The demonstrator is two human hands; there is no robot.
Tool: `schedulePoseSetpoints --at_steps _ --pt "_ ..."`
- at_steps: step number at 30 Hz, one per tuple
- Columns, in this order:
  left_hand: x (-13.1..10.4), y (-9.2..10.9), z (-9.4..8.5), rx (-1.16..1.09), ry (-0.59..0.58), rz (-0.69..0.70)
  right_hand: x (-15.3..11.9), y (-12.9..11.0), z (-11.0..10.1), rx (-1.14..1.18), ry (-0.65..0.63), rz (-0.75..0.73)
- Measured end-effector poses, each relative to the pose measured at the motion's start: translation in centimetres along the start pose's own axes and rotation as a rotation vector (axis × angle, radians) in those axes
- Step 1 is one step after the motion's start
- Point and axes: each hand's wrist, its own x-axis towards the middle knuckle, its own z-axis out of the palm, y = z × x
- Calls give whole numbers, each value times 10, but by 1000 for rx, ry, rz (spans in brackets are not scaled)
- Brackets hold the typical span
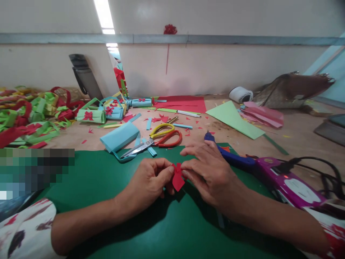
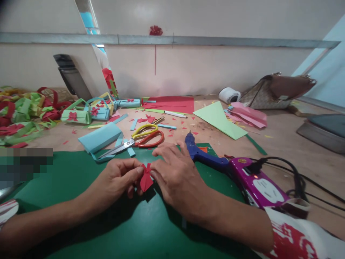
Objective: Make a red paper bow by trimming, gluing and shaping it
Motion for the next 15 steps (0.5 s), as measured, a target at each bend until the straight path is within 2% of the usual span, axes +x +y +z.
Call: schedulePoseSetpoints --at_steps 6,15 --pt "2 -4 2 54 -1 76 -1 -1 1 -26 -45 -18" --pt "1 -7 3 128 0 111 -3 -3 1 -19 -72 -11"
